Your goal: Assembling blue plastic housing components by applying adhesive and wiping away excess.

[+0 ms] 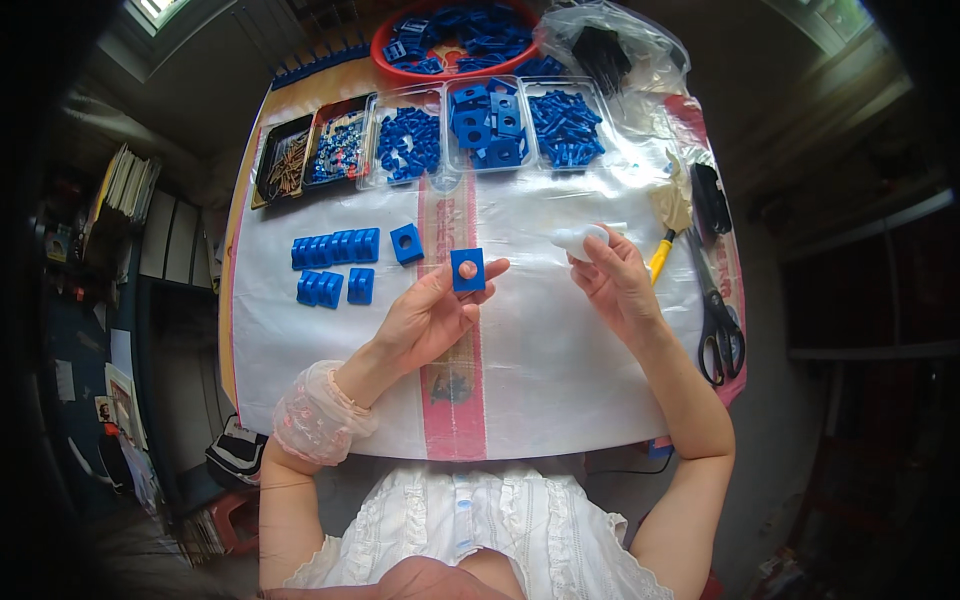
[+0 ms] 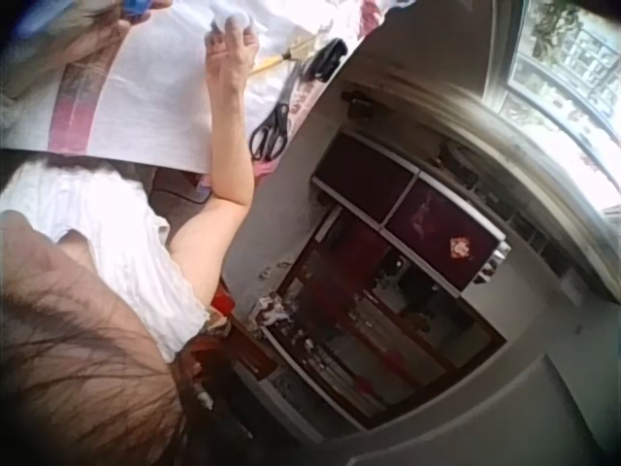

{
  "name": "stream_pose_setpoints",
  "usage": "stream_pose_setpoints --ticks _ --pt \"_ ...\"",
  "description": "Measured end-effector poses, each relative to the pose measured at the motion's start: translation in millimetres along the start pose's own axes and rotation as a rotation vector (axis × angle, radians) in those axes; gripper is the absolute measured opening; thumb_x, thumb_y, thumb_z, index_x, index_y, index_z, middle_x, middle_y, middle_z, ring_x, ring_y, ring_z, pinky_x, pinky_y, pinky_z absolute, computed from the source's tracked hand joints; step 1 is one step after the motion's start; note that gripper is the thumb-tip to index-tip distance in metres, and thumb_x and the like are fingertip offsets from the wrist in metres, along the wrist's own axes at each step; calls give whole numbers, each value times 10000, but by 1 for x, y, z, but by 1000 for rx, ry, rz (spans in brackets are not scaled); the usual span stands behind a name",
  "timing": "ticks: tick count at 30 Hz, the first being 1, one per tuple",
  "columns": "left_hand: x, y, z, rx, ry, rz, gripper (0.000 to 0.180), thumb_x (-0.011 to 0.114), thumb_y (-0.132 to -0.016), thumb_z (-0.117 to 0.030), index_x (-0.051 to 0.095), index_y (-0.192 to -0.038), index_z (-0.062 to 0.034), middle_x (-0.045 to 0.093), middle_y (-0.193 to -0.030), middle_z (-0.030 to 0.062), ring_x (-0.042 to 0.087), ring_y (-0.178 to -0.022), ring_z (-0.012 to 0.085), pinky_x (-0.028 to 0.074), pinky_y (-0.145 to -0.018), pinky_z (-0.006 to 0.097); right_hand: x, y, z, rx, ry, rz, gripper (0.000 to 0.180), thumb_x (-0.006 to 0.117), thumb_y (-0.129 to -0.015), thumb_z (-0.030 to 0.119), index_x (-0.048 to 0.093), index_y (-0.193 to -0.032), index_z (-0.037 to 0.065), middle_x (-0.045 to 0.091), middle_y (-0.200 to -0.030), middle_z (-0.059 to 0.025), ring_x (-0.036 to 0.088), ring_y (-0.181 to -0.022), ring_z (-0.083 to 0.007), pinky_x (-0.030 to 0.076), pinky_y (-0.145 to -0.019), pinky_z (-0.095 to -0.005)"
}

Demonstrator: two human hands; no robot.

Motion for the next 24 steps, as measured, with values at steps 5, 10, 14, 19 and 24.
stream_pose_setpoints --ticks 5,10,14,19,24 --pt "7 1 1 6 88 -113 351 511 -1033 -186 478 -1311 25 477 -1374 191 548 -1216 210 575 -952 234 -3 0 13 -82 109 20 210 689 -949 252 622 -1071 94 632 -845 8 470 -637 -6 384 -566 -161" --pt "7 -1 2 0 87 -112 385 525 -1025 -173 452 -1319 65 484 -1356 199 546 -1245 230 562 -1000 236 0 4 25 -188 215 64 205 658 -968 250 594 -1054 75 595 -758 16 382 -536 -5 276 -462 -183" --pt "4 -1 3 3 87 -104 385 515 -1029 -171 443 -1325 65 493 -1349 191 547 -1249 227 562 -1005 241 0 7 28 -208 210 75 186 652 -967 224 586 -1046 69 595 -749 16 362 -519 0 253 -458 -181" --pt "3 3 2 -2 -14 -120 320 539 -1026 -227 541 -1266 -15 532 -1324 130 548 -1200 178 565 -925 230 0 7 25 -197 217 54 161 647 -957 191 585 -1032 63 590 -730 17 337 -504 7 228 -459 -186" --pt "-2 2 3 -16 -60 -127 280 558 -1020 -268 598 -1206 -63 560 -1290 101 549 -1104 142 550 -860 226 5 9 20 -177 263 40 170 645 -954 225 572 -993 76 533 -659 24 324 -477 0 221 -442 -185"
Point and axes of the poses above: each hand's wrist, its own y-axis away from the middle knuckle, its own x-axis out of the palm, z = x × y, the point moved 1 cm from there along -y, towards the middle knuckle
